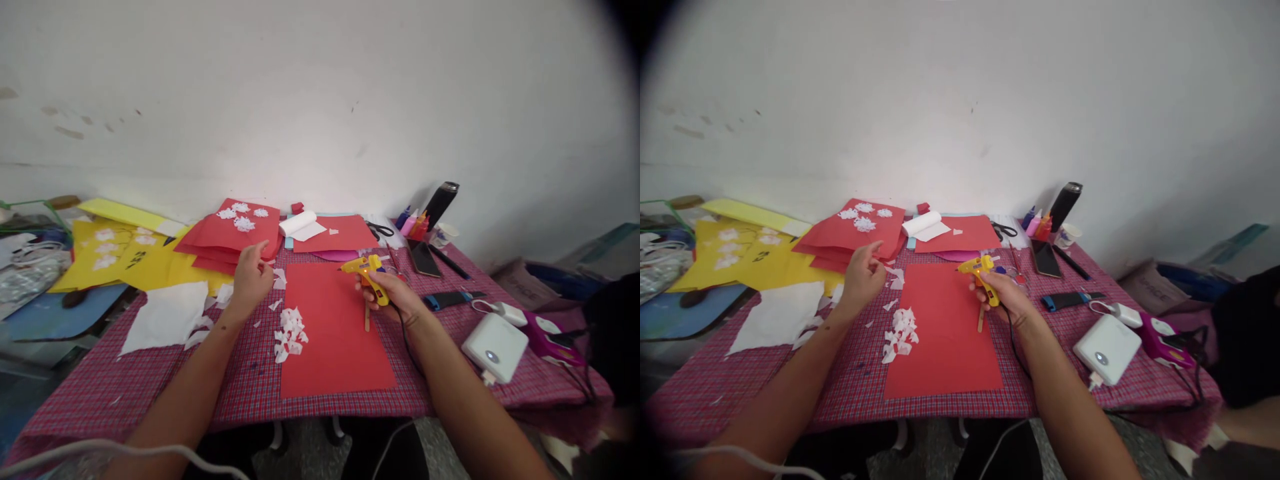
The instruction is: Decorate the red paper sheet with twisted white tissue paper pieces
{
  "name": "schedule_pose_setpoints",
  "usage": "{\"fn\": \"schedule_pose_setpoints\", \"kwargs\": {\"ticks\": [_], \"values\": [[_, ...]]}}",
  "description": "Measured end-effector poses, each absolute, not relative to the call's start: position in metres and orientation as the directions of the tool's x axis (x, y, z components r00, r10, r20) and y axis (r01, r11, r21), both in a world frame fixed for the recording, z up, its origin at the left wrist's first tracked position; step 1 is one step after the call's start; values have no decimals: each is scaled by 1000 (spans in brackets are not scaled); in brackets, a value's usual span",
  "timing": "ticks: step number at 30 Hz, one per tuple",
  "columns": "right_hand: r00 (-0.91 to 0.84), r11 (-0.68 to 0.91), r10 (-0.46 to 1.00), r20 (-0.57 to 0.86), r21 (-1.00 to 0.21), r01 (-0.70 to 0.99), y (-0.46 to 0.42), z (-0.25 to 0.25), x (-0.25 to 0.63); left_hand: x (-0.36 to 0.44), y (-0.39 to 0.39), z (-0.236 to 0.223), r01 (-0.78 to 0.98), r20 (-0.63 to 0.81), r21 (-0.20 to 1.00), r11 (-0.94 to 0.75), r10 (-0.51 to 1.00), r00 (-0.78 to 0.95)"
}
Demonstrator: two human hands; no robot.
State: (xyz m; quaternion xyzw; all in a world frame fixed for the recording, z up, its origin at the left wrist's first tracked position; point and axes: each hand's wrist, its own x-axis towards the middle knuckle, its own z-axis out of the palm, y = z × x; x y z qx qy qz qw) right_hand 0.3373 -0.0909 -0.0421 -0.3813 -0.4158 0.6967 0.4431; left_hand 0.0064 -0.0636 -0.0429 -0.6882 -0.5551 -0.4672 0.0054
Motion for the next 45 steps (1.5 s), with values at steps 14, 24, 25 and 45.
{"fn": "schedule_pose_setpoints", "kwargs": {"ticks": [14,24,25,45], "values": [[-336,-336,917,-214,-869,-364,-87,-44,342,14,-63,-54,215,273,947,-238,950,-151],[-384,-406,886,-260,-835,-370,-84,-40,345,17,-65,-47,91,242,969,-228,947,-213],[-383,-407,886,-262,-835,-370,-84,-40,346,16,-64,-47,95,252,967,-235,939,-236],[-267,-256,950,-164,-898,-358,-85,-7,339,18,-63,-48,115,289,957,-267,915,-280]]}}
